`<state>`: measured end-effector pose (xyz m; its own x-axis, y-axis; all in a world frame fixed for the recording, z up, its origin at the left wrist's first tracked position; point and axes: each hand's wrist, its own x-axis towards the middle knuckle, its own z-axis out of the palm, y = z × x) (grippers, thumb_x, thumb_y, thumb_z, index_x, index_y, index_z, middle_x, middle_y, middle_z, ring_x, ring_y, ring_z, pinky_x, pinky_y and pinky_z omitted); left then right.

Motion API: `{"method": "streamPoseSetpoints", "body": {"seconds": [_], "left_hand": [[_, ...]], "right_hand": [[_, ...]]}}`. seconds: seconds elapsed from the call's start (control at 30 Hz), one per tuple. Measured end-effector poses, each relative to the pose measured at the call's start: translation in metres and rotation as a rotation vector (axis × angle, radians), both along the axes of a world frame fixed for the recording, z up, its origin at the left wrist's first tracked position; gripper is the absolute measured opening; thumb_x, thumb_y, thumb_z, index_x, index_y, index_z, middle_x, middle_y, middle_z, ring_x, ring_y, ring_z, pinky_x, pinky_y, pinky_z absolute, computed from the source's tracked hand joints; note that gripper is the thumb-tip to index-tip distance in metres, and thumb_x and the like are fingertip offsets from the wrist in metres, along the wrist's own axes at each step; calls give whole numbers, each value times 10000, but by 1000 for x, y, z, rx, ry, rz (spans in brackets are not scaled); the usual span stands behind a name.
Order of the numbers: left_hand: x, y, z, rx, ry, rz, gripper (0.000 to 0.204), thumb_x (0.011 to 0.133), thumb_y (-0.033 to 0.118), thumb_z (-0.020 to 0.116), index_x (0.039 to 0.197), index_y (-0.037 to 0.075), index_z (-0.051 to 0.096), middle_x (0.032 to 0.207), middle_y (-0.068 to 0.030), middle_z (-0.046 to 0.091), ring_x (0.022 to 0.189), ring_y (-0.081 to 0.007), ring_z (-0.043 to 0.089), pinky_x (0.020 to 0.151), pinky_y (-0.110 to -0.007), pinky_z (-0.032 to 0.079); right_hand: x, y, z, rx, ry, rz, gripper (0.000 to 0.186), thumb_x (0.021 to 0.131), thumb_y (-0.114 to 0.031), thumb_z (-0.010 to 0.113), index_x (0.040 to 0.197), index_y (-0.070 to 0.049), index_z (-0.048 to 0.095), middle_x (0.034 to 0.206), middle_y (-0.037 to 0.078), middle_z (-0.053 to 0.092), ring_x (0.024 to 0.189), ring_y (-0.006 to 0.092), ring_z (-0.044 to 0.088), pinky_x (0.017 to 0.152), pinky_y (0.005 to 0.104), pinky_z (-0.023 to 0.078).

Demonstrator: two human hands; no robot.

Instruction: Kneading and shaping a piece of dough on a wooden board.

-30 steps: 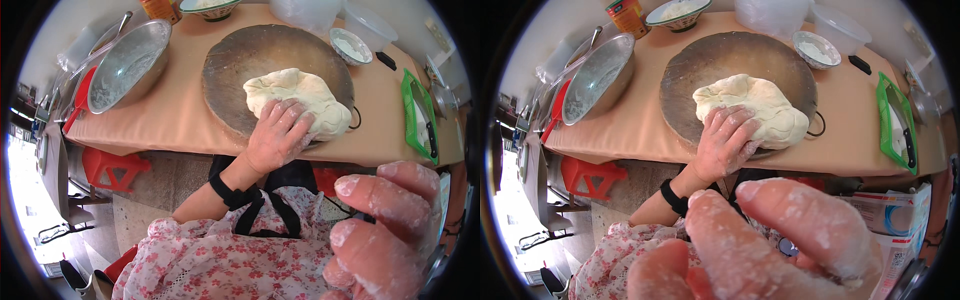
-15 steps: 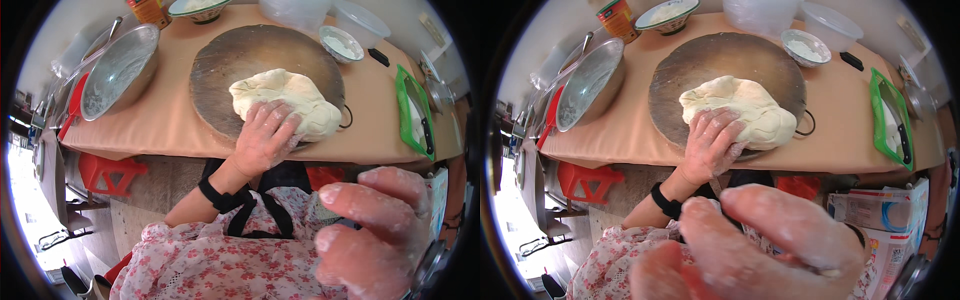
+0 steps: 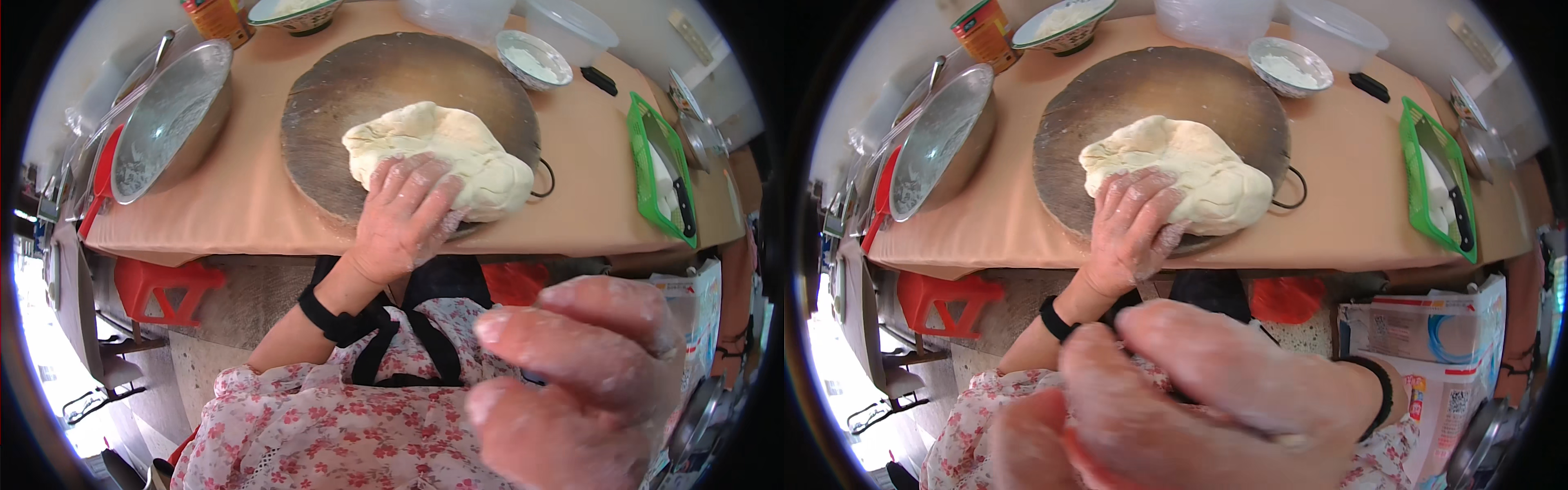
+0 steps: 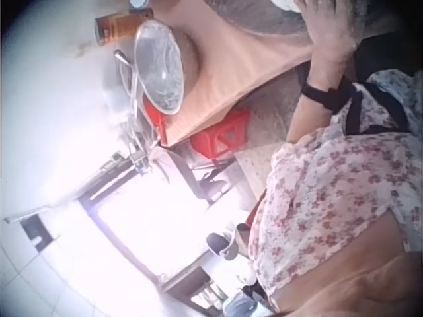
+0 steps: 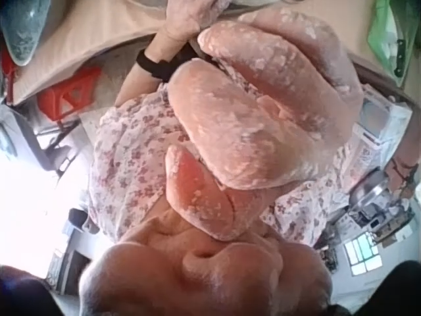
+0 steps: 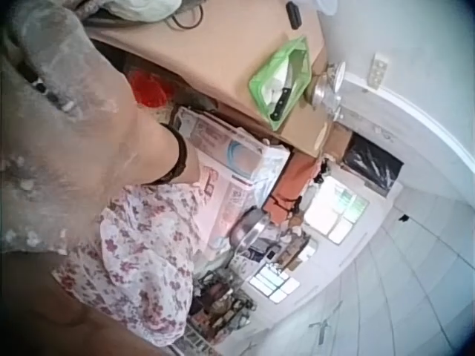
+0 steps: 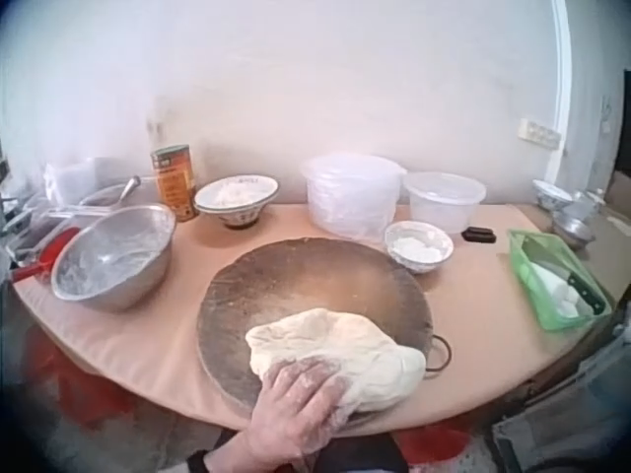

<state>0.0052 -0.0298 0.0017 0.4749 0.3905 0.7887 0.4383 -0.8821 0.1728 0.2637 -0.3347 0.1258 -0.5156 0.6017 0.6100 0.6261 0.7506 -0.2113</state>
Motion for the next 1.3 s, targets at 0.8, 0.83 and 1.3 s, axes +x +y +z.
{"method": "streamPoseSetpoints", "body": {"seconds": [0.8, 0.83, 1.3], "left_hand": [[2, -3, 5, -61, -11, -43, 439, 694, 139, 773, 1091, 43, 613, 1149, -126, 609, 1075, -342, 582, 921, -477, 428], [2, -3, 4, -63, -13, -46, 438, 695, 141, 772, 1090, 41, 613, 1151, -127, 608, 1076, -342, 582, 919, -477, 430], [0, -4, 6, -86, 12, -41, 385, 727, 183, 748, 1066, 43, 629, 1159, -129, 617, 1075, -340, 585, 939, -487, 425]], "right_hand": [[32, 293, -103, -269, -158, -709, 540, 830, 45, 482, 1351, -91, 525, 1359, 150, 512, 1278, 364, 445, 1069, 453, 378], [32, 294, -102, -270, -159, -710, 540, 830, 45, 482, 1351, -91, 525, 1359, 150, 512, 1278, 364, 445, 1069, 453, 378], [13, 301, -99, -356, -389, -789, 643, 819, 52, 500, 1398, -226, 503, 1484, 68, 414, 1387, 356, 349, 1085, 529, 348]]}}
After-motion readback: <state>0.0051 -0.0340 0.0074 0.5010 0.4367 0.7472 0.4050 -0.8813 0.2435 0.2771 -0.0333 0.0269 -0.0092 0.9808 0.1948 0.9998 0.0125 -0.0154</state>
